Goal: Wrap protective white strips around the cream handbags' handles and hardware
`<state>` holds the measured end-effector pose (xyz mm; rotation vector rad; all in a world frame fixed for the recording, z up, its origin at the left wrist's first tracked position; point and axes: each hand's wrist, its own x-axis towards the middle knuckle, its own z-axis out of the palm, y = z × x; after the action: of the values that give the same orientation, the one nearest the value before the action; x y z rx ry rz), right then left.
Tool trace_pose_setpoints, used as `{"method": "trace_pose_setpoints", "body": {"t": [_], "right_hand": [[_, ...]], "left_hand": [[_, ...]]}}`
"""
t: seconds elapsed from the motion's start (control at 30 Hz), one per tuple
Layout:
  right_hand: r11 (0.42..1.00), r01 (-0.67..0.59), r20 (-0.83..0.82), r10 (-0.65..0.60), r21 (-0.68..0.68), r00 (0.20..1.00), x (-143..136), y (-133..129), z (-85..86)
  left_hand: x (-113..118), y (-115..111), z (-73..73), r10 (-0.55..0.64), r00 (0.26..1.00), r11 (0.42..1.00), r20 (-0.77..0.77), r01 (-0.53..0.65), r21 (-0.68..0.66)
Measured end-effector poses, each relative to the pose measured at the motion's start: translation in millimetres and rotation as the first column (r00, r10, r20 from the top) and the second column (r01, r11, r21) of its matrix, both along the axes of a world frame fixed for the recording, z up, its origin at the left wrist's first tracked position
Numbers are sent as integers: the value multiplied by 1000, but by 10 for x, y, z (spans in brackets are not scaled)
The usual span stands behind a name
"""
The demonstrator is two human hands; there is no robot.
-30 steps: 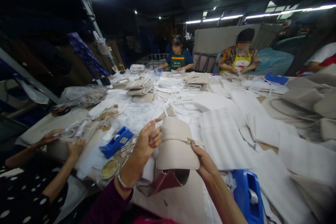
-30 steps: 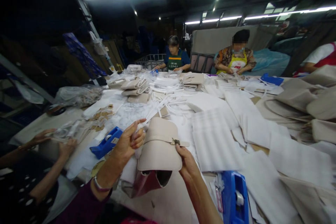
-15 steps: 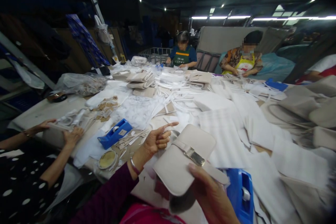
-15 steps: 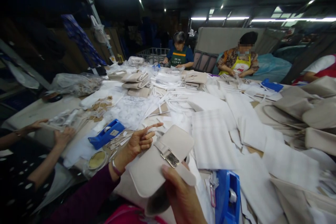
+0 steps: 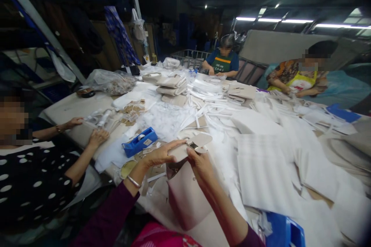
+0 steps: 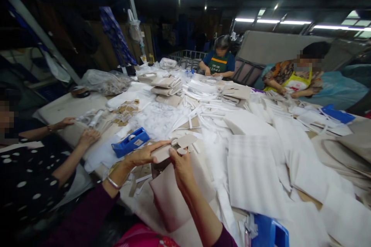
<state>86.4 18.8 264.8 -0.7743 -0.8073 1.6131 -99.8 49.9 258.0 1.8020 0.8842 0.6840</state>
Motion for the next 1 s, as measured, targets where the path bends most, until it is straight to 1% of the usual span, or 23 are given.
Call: {"method": "trace_pose_setpoints", "body": {"t": [0.03,0.07,0.1,0.13,0.17,0.2,0.23,0.27,0.3,0.33,0.37,0.4,0.47,0.57,0.63,0.7,0.77,0.8,0.83,0.9,0.93,0.97,1.0], "right_hand": [[998,-51,88,47,43,995,77,65,-40],[994,-58,199,39,91,979,189,132,-114],[989,-22,327,-27,144,945,331,199,-225],[979,40,449,-128,200,884,498,262,-373],[965,97,569,-223,243,792,678,320,-550],[967,93,672,-234,239,702,861,366,-744],[986,28,750,-144,166,646,1033,399,-943],[996,-61,795,-10,59,606,1183,415,-1129],[991,-130,825,97,-28,557,1303,415,-1290],[979,-180,836,178,-97,518,1387,400,-1416],[971,-200,848,215,-132,485,1435,372,-1500],[971,-196,863,214,-137,457,1451,333,-1543],[978,-173,897,176,-113,406,1417,236,-1531],[987,-128,955,128,-97,267,1318,43,-1401],[991,-70,975,129,-118,183,1285,-120,-1332],[990,-22,974,144,-142,172,1294,-292,-1314],[987,5,968,157,-161,195,1337,-435,-1348],[985,19,966,164,-171,202,1365,-487,-1381],[981,34,963,179,-189,204,1394,-525,-1420],[965,45,946,245,-260,214,1438,-561,-1488],[957,57,937,266,-286,226,1442,-564,-1503],[956,84,939,255,-281,232,1429,-559,-1500],[965,122,956,201,-231,215,1395,-547,-1475]], "left_hand": [[-42,-19,-42,29,1000,999,-9,-29,-14],[-73,-24,-99,72,997,997,-11,-72,-24],[-97,-15,-165,104,995,994,-3,-105,-34],[-115,6,-234,120,993,992,10,-120,-38],[-131,36,-302,126,992,992,23,-125,-36],[-144,73,-369,130,991,991,33,-129,-32],[-154,116,-435,142,989,989,38,-141,-34],[-161,165,-499,162,986,986,38,-160,-46],[-163,219,-560,184,982,981,36,-181,-68],[-158,278,-619,205,978,975,34,-200,-100],[-145,341,-674,219,975,967,36,-212,-139],[-124,407,-723,224,974,960,39,-214,-179],[-57,547,-800,207,977,955,46,-192,-225],[99,748,-893,166,985,957,44,-150,-248],[225,861,-978,182,982,935,43,-159,-316],[351,953,-1100,205,977,900,56,-166,-403],[464,1030,-1242,209,975,890,76,-158,-428],[512,1062,-1307,217,974,896,60,-175,-407],[553,1089,-1361,242,970,903,19,-218,-370],[618,1107,-1412,341,934,896,-106,-357,-263],[643,1088,-1403,402,902,879,-158,-428,-209],[667,1042,-1375,459,868,861,-190,-488,-147],[690,966,-1332,503,840,848,-201,-525,-72]]}}
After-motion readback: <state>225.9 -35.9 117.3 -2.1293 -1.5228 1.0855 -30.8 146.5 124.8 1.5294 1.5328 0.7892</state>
